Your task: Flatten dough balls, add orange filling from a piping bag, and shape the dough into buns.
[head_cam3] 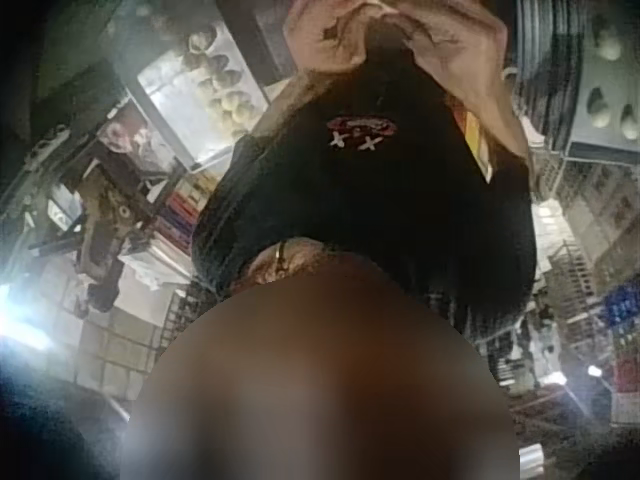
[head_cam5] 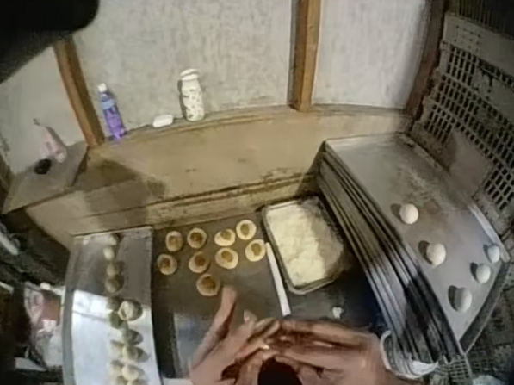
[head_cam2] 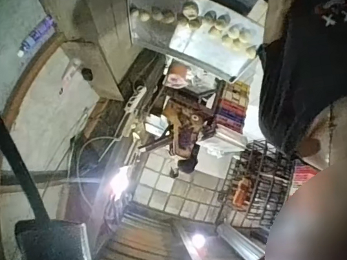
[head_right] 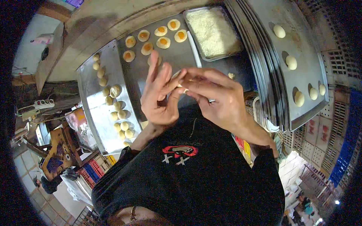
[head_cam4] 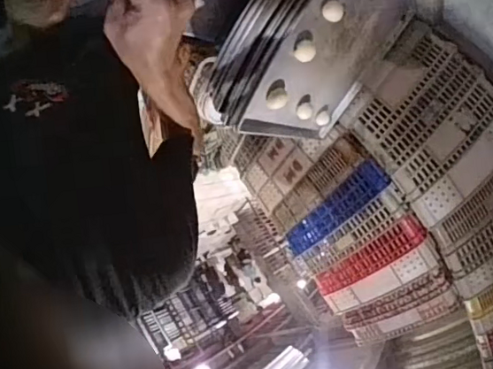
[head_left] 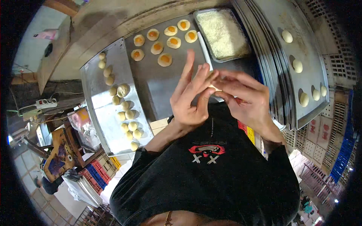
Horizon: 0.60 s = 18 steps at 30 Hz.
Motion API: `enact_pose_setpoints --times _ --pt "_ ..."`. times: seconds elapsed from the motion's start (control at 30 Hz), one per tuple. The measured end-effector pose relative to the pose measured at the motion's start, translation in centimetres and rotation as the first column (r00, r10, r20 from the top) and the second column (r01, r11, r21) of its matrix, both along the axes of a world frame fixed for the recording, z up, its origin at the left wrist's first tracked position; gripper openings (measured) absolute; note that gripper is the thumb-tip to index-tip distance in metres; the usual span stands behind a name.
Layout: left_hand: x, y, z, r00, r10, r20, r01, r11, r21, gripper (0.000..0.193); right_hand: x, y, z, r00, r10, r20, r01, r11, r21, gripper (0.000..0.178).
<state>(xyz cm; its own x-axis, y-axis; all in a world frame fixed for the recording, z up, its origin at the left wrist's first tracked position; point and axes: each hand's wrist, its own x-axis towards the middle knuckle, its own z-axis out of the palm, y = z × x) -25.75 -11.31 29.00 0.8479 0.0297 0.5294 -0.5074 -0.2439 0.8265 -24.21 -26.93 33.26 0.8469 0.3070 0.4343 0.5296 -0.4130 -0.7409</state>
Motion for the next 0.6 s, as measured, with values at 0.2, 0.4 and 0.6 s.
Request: enact_pose_setpoints --times 0.2,0.4,0.6 --pt "0.5 -4.2 -2.8 0.978 -0.201 -0.050 0.137 0.809 -0.571 0.041 0.0 -2.1 1.2 0.998 -0.055 -0.013 0.055 0.998 -0.022 0.014" --pt "1.2 -6.4 -2.1 0.680 -0.482 -0.553 -0.106 0.682 -0.724 0.049 0.9 -4.9 1.2 0.981 0.139 -0.136 -0.149 0.987 -0.066 0.020" --pt "2.4 -7.7 -2.7 0.545 -0.515 -0.661 -0.029 0.777 -0.629 0.052 0.8 -7.7 1.3 0.963 0.225 -0.148 -0.252 0.946 -0.202 0.016"
